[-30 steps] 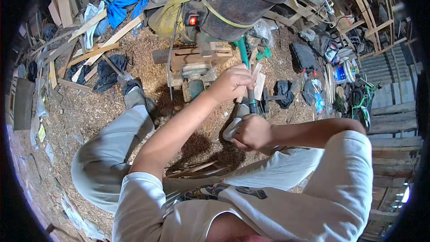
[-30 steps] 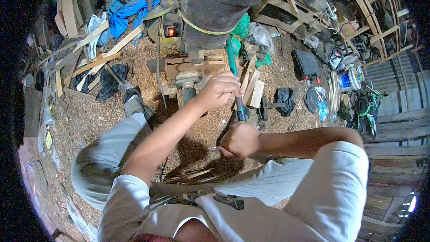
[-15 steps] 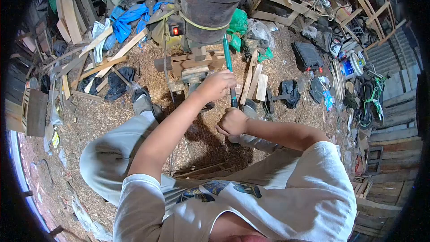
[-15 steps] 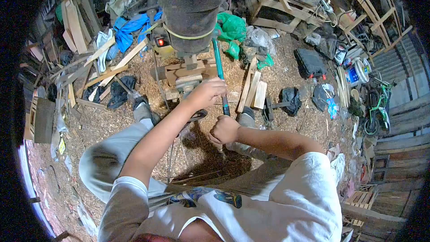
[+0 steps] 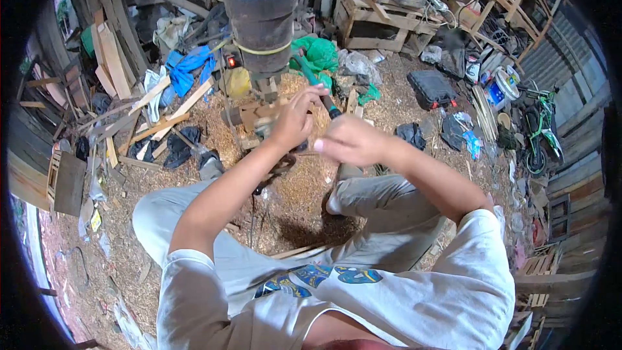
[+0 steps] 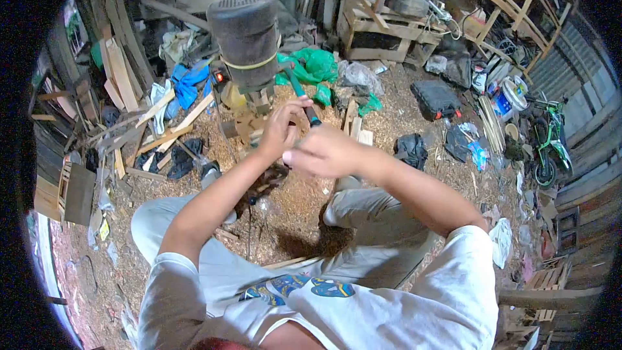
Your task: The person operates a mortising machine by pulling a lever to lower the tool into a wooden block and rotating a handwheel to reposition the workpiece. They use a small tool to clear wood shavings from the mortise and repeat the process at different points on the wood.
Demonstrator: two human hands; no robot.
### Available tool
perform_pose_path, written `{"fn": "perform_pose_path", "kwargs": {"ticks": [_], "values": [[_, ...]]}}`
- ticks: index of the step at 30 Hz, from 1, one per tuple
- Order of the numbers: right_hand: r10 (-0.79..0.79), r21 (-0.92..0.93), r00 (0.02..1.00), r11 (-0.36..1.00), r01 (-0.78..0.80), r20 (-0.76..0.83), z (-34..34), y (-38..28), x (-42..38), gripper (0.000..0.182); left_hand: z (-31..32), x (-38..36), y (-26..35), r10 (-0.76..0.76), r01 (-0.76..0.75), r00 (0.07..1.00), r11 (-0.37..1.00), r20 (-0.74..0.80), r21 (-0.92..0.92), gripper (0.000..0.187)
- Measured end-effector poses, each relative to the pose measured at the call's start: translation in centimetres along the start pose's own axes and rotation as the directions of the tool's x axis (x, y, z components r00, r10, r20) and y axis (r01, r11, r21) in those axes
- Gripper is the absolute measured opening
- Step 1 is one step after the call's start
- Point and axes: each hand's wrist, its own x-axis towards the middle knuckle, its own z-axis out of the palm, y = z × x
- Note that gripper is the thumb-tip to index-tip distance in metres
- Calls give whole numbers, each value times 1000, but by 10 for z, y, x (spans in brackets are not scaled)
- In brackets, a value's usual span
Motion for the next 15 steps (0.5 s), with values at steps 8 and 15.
{"fn": "perform_pose_path", "kwargs": {"ticks": [8, 15], "values": [[14, 543, 743, 691, 477, -669, -131, 12, 88, 61, -76, 85, 35, -58, 69, 987, 995, 149, -72, 46], [-38, 267, 449, 757, 596, -893, -94, 88, 166, 65, -121, 66, 64, 0, 25, 686, 999, 727, -24, 22]]}}
